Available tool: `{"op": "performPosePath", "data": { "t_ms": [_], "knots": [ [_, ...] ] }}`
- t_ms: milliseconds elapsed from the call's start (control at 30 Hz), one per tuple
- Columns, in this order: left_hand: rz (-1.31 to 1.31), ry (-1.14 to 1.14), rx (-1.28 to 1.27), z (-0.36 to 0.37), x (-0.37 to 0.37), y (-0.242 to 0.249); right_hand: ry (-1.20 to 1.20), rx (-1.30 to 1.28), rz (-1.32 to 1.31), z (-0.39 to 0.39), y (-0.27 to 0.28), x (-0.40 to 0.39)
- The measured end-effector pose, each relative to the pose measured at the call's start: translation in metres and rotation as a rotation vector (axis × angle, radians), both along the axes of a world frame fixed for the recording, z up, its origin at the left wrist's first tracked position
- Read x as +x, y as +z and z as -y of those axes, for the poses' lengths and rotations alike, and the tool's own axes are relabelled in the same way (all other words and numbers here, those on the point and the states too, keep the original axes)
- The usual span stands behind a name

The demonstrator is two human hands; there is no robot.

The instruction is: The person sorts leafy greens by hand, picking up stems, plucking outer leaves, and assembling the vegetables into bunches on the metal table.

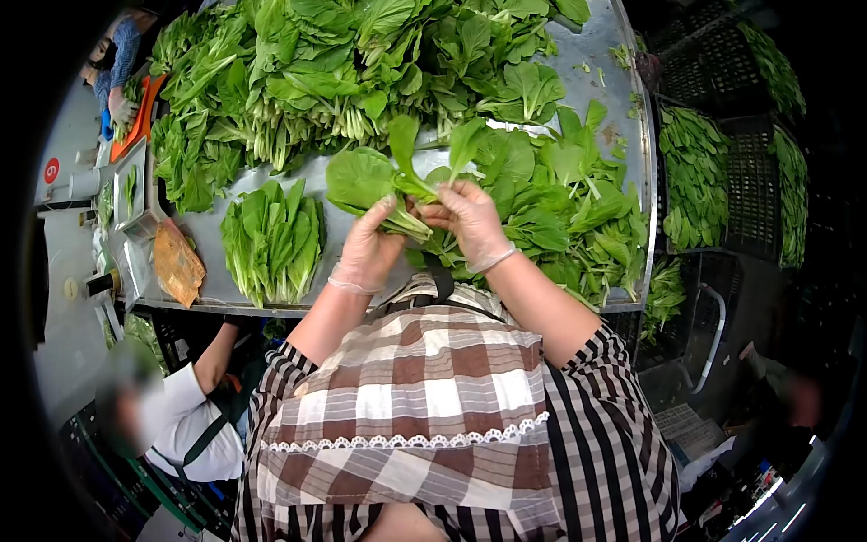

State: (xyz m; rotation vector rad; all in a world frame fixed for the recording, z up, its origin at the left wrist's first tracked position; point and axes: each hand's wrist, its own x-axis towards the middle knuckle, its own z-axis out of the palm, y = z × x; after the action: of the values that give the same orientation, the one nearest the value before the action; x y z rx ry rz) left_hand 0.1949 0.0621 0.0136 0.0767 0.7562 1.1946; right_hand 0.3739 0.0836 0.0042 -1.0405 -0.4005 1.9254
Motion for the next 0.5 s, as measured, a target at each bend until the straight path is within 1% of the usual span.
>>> {"op": "performPosePath", "data": {
  "t_ms": [33,133,167,267,367,467,500],
  "knots": [
    [0.004,0.03,-0.022,0.001,-0.003,0.001,0.029,-0.018,0.023,0.003,-0.004,-0.002],
    [0.068,0.165,-0.035,-0.005,-0.008,0.01,0.025,-0.043,-0.07,0.004,-0.009,-0.002],
    [0.068,0.186,-0.021,-0.005,-0.013,0.001,0.008,-0.051,-0.088,0.004,-0.01,-0.001],
    [0.05,0.223,-0.082,-0.004,-0.018,-0.001,-0.038,-0.071,-0.134,0.003,-0.013,0.001],
    [0.091,0.233,-0.151,0.001,-0.013,-0.004,-0.081,-0.079,-0.172,0.004,-0.014,0.0],
    [0.17,0.161,-0.162,0.002,-0.012,-0.014,-0.137,-0.076,-0.21,0.003,-0.003,-0.006],
    [0.146,0.14,-0.152,0.002,-0.011,-0.014,-0.15,-0.073,-0.216,0.003,-0.001,-0.008]
  ]
}}
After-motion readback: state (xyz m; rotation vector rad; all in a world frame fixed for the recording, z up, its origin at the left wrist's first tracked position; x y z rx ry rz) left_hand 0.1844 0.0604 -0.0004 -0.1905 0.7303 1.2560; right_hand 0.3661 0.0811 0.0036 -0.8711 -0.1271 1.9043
